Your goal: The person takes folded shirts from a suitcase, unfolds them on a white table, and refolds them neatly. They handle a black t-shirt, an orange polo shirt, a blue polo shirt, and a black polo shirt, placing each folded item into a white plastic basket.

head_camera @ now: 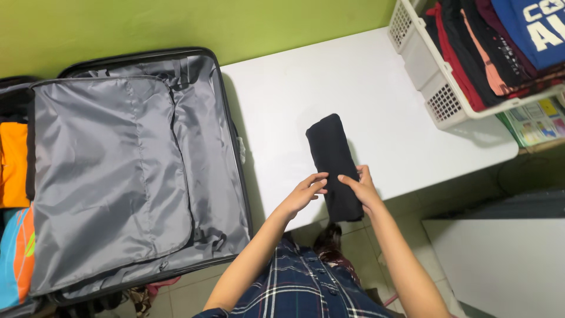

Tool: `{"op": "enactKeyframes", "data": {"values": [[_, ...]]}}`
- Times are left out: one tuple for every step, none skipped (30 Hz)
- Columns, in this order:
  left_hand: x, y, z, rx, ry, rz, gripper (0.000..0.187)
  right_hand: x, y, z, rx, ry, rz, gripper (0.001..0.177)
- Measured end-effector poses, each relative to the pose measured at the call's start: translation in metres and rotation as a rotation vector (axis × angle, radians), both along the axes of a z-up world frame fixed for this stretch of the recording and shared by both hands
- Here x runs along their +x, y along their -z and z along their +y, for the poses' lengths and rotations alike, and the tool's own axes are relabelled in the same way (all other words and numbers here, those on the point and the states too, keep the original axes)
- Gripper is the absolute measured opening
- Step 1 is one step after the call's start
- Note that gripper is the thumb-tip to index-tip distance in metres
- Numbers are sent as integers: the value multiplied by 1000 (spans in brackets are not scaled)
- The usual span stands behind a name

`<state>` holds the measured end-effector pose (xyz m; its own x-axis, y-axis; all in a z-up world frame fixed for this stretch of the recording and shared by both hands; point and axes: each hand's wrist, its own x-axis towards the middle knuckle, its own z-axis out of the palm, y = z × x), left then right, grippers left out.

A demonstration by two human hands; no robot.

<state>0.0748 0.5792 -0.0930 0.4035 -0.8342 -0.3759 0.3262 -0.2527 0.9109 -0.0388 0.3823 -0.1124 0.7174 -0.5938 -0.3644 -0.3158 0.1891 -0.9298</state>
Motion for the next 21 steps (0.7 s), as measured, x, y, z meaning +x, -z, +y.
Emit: {"op": "enactKeyframes", "data": {"values": [[1, -1, -7, -15, 26, -26, 63, 6, 5, -13, -95, -21, -11, 61], [4, -1, -13, -29, 45, -50, 64, 14, 8, -28, -190, -49, -21, 61], [5, -2, -19, -42, 64, -74, 65, 21, 8, -41, -285, -77, -34, 62], [6, -4, -28, -34, 51, -95, 65, 29, 5, -55, -441, -105, -33, 62], [7, -4, -35, -25, 39, -116, 66, 36, -1, -67, -597, -132, -36, 61], [9, -5, -43, -16, 23, -138, 67, 47, -9, -75, -754, -161, -45, 61], [13, -4, -51, -36, -23, -137, 67, 56, -19, -83, -839, -187, 5, 62], [18, -2, -59, -53, -66, -138, 66, 64, -30, -92, -923, -209, 53, 62], [22, 2, -66, -71, -108, -139, 66, 71, -38, -98, -1009, -229, 99, 63], [28, 7, -73, -74, -191, -217, 64, 79, -42, -104, -1119, -266, 48, 65], [34, 13, -81, -75, -273, -295, 63, 88, -43, -109, -1229, -301, -5, 67], [35, 19, -87, -72, -350, -367, 62, 91, -39, -114, -1333, -335, -53, 70], [35, 25, -91, 9, -390, -483, 62, 93, -32, -118, -1425, -403, -58, 70], [36, 30, -90, 91, -427, -598, 63, 95, -22, -120, -1516, -469, -62, 70], [36, 34, -89, 174, -461, -712, 64, 95, -10, -121, -1606, -536, -67, 70], [34, 37, -88, 261, -437, -808, 66, 90, 2, -121, -1625, -624, -53, 70], [31, 39, -87, 348, -411, -902, 69, 81, 13, -119, -1643, -712, -39, 70], [27, 41, -86, 437, -379, -995, 72, 71, 23, -117, -1656, -800, -23, 71], [24, 42, -85, 476, -323, -1069, 73, 61, 29, -117, -1615, -807, -41, 70], [23, 43, -87, 509, -265, -1146, 74, 52, 32, -119, -1577, -809, -57, 70], [23, 44, -89, 542, -205, -1221, 76, 49, 34, -122, -1539, -810, -73, 70]]}}
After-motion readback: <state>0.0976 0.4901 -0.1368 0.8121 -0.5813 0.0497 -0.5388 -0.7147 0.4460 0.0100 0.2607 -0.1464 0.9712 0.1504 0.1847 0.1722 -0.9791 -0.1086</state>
